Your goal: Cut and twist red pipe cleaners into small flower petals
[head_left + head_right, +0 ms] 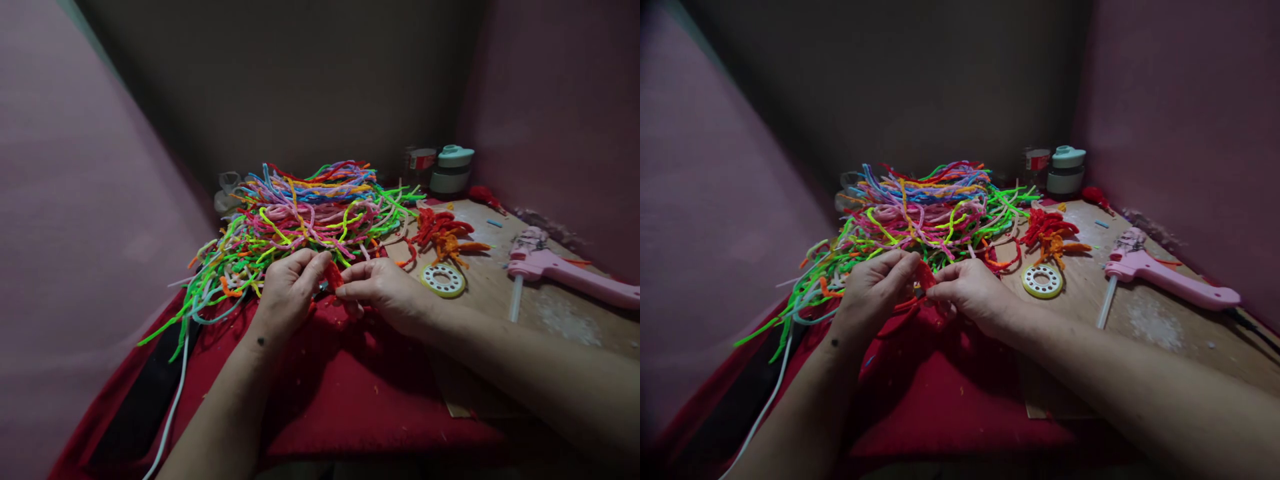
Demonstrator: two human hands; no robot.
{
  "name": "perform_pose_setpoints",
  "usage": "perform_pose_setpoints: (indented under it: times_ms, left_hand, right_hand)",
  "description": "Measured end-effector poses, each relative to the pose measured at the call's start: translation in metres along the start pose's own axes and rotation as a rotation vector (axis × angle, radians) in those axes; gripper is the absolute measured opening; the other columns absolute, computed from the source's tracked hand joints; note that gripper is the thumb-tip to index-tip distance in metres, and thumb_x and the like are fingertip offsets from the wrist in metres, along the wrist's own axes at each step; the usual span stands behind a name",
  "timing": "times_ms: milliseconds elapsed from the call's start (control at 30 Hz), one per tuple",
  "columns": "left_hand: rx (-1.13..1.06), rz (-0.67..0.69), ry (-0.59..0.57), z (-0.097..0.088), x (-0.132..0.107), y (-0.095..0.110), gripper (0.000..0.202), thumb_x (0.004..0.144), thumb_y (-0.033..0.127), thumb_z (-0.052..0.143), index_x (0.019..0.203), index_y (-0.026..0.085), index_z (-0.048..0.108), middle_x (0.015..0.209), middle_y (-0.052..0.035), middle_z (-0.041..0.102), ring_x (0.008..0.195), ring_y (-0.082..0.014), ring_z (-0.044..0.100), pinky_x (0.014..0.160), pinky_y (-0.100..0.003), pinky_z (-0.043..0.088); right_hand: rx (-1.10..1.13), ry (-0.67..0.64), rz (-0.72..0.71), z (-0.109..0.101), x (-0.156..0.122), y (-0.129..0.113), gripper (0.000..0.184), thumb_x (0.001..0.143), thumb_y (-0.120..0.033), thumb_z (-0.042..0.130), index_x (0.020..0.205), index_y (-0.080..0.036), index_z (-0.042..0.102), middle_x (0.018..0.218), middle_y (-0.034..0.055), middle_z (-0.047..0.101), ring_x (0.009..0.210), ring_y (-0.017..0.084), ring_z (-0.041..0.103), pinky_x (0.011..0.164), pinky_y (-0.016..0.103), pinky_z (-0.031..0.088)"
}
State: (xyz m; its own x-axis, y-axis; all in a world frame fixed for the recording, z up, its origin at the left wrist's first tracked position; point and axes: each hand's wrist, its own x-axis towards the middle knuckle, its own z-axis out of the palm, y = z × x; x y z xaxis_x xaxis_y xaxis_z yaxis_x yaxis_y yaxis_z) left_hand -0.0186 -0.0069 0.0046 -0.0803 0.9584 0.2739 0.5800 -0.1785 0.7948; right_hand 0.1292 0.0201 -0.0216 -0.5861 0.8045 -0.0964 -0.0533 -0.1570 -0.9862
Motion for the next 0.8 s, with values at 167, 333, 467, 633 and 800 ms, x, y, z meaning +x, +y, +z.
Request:
perform_pose_setpoints:
  times_ms: [167, 333, 467, 633, 800]
  left_hand:
    - [-0.327, -0.212, -0.169, -0.003, 0.003, -0.005, 0.038, 0.078, 0.051, 0.052, 0.069, 0.015, 0.059, 0.054, 0.0012, 0.053, 0.040, -0.0060, 0.041, 0.038, -0.018, 0.029]
    - [-0.324, -0.267, -0.276, -0.005, 0.002, -0.003, 0.021, 0.067, 0.034, 0.069, 0.071, 0.013, 0.064, 0.050, 0.0036, 0.050, 0.041, -0.0043, 0.037, 0.039, -0.017, 0.026]
    - [-0.273, -0.218, -0.219, -0.002, 0.000, 0.003, 0.014, 0.067, 0.027, 0.067, 0.064, 0.013, 0.064, 0.046, 0.0048, 0.049, 0.040, -0.0045, 0.035, 0.041, -0.019, 0.029]
    - [-0.066, -0.016, -0.038, 0.006, -0.005, -0.001, 0.013, 0.069, 0.022, 0.064, 0.059, 0.015, 0.064, 0.055, 0.0025, 0.054, 0.051, -0.0077, 0.044, 0.048, -0.020, 0.034]
    - [-0.034, 0.026, 0.017, 0.009, -0.005, 0.000, 0.013, 0.071, 0.027, 0.064, 0.066, 0.015, 0.065, 0.059, 0.0013, 0.057, 0.054, -0.0089, 0.047, 0.049, -0.020, 0.036]
  right_hand:
    - [0.054, 0.013, -0.006, 0.000, 0.001, 0.002, 0.011, 0.063, -0.012, 0.058, 0.052, -0.014, 0.057, 0.043, -0.0022, 0.049, 0.041, 0.007, 0.039, 0.047, 0.024, 0.029]
    - [0.059, 0.038, -0.006, 0.000, 0.003, 0.005, 0.007, 0.063, -0.013, 0.059, 0.056, -0.013, 0.060, 0.044, -0.0020, 0.050, 0.041, 0.007, 0.039, 0.045, 0.023, 0.028]
    - [0.062, 0.043, 0.004, 0.002, 0.004, 0.009, 0.008, 0.064, -0.015, 0.059, 0.056, -0.013, 0.060, 0.043, -0.0023, 0.049, 0.039, 0.007, 0.037, 0.042, 0.023, 0.025]
    - [0.073, 0.069, 0.014, 0.002, 0.004, 0.009, 0.010, 0.066, -0.017, 0.058, 0.057, -0.013, 0.060, 0.047, -0.0007, 0.053, 0.038, 0.006, 0.038, 0.038, 0.022, 0.026]
    - [0.089, 0.081, 0.015, 0.001, 0.003, 0.006, 0.009, 0.065, -0.015, 0.057, 0.056, -0.013, 0.059, 0.049, -0.0002, 0.056, 0.035, 0.006, 0.038, 0.035, 0.021, 0.025]
